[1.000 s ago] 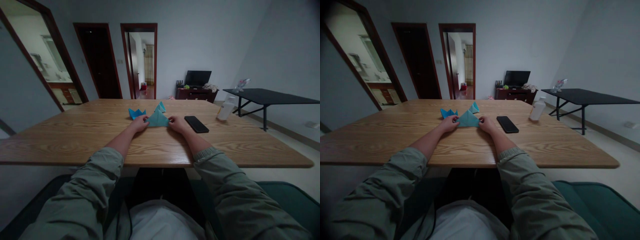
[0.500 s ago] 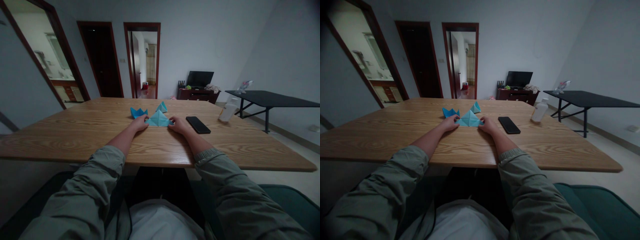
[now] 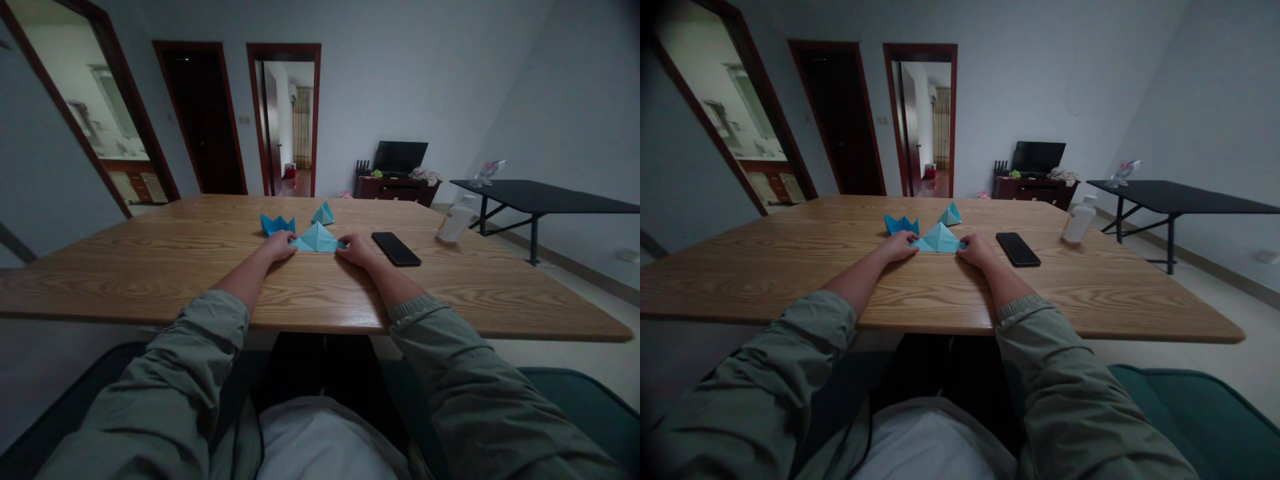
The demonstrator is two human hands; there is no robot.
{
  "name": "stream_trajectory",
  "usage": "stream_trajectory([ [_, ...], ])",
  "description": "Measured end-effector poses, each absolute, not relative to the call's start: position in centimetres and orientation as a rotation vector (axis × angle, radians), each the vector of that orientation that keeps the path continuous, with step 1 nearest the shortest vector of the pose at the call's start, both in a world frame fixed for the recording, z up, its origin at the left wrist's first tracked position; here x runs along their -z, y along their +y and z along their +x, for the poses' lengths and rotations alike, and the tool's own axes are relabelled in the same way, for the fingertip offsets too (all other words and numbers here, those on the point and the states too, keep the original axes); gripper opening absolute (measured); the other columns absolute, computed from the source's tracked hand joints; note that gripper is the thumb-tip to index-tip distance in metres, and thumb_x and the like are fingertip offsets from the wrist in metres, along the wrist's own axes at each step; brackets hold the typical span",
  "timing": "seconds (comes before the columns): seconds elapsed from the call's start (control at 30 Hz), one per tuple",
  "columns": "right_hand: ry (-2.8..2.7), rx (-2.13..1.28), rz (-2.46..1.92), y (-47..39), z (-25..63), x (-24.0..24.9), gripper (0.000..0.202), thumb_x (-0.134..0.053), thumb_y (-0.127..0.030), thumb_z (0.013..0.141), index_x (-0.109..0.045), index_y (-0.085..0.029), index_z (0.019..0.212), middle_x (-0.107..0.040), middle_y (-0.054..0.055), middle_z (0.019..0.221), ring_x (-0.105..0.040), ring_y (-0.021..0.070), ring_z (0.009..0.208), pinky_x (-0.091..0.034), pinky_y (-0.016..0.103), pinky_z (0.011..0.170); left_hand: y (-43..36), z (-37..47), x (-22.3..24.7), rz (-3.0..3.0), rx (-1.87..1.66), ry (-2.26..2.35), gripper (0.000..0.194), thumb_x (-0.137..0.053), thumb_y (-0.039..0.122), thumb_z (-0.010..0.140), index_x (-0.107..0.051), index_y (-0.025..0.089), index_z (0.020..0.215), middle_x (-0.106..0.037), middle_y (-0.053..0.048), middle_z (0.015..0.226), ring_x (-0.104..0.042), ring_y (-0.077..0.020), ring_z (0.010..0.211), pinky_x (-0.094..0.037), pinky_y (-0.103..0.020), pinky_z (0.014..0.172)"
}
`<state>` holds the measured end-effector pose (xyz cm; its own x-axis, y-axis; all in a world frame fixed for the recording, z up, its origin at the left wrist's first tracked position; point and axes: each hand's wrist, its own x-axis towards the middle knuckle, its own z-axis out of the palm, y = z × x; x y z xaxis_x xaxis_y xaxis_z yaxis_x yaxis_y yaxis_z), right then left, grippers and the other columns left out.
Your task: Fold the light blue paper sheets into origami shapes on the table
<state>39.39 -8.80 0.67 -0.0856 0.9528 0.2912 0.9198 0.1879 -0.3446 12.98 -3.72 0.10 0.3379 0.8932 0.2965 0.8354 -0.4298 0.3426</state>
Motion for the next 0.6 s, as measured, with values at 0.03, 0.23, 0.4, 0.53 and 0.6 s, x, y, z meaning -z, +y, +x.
stream_trajectory([
  [0.03,-2.028,-0.108,-1.763,-8.95,39.33,-0.79,0.031,-0.062,-0.035,0.074,-0.07,-0.021,0.101,-0.07,0.004,0.089,-0.061,0.0175,0.075,-0.041,0.022,0.062,-3.72,12.97,-0.11,2.471,-0.665,1.602,0.038,-0.063,0.031,0.07,-0.066,0.018,0.106,-0.067,-0.007,0.103,-0.062,-0.0205,0.093,-0.048,-0.026,0.082],
  [0.23,-2.047,-0.061,-1.781,-9.7,39.05,-1.37,0.031,-0.061,-0.038,0.076,-0.072,-0.022,0.1,-0.07,0.004,0.086,-0.061,0.0176,0.071,-0.039,0.022,0.059,-3.68,12.88,-0.07,2.492,-0.679,1.598,0.04,-0.062,0.032,0.07,-0.066,0.019,0.108,-0.066,-0.006,0.106,-0.061,-0.0188,0.094,-0.047,-0.024,0.083],
  [0.4,-2.04,-0.008,-1.808,-9.68,38.95,-1.42,0.029,-0.062,-0.038,0.076,-0.073,-0.02,0.095,-0.07,0.007,0.085,-0.062,0.0217,0.077,-0.041,0.025,0.064,-3.45,12.8,0.05,2.521,-0.662,1.598,0.036,-0.061,0.035,0.071,-0.069,0.02,0.104,-0.065,-0.008,0.105,-0.06,-0.0206,0.094,-0.046,-0.026,0.085],
  [0.53,-2.027,0.059,-1.787,-9.49,38.91,-1.27,0.028,-0.065,-0.037,0.073,-0.071,-0.021,0.095,-0.069,0.008,0.094,-0.061,0.0222,0.086,-0.043,0.026,0.072,-3.63,12.92,-0.04,2.503,-0.684,1.613,0.035,-0.062,0.036,0.071,-0.067,0.02,0.101,-0.065,-0.007,0.103,-0.061,-0.0199,0.091,-0.046,-0.026,0.081],
  [0.6,-2.032,0.062,-1.763,-9.47,38.89,-1.18,0.027,-0.065,-0.036,0.073,-0.069,-0.021,0.096,-0.068,0.007,0.094,-0.061,0.0208,0.084,-0.043,0.026,0.072,-3.84,13.04,-0.16,2.489,-0.704,1.604,0.031,-0.063,0.033,0.07,-0.065,0.019,0.098,-0.067,-0.006,0.098,-0.061,-0.0185,0.088,-0.047,-0.025,0.077],
])
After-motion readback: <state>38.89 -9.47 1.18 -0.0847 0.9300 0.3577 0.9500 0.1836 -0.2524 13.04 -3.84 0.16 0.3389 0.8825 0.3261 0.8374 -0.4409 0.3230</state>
